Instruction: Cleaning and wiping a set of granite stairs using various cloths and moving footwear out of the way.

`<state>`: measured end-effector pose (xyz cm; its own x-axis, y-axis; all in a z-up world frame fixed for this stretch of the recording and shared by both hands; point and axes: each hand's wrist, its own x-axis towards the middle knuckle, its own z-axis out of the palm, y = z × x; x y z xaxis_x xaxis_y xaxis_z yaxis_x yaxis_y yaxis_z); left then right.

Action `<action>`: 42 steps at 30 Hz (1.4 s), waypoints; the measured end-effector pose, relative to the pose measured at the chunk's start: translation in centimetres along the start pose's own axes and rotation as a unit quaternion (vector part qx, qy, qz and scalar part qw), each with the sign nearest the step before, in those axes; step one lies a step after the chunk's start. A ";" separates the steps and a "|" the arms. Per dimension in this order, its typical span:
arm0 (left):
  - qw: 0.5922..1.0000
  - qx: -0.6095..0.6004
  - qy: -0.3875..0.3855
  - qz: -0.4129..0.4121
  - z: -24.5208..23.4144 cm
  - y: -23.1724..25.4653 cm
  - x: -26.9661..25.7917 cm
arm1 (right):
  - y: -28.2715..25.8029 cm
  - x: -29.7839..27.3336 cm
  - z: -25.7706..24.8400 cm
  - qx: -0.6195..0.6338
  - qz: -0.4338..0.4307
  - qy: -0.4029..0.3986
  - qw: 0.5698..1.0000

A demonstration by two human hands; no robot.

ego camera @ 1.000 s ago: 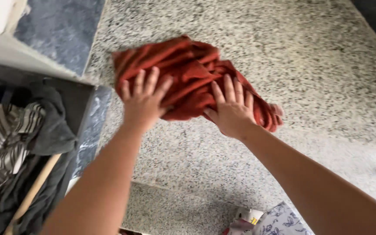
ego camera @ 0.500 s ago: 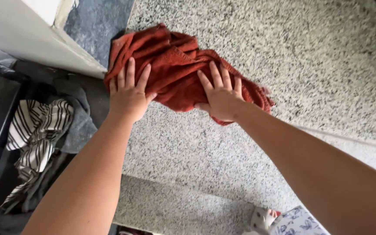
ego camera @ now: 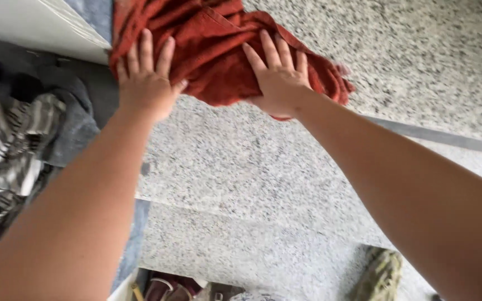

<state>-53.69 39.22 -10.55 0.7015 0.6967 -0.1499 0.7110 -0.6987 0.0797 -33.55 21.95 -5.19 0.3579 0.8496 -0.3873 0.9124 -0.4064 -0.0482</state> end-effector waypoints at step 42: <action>0.957 -0.078 -0.271 0.063 19.6 49.2 -18.3 | 39.9 -34.9 32.4 0.053 0.167 -0.115 0.978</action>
<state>-32.50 -11.13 -23.15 0.6835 0.3915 -0.6160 0.6504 -0.7098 0.2705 -16.02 -34.80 -23.39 0.5671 0.5703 -0.5942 0.7227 -0.6907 0.0268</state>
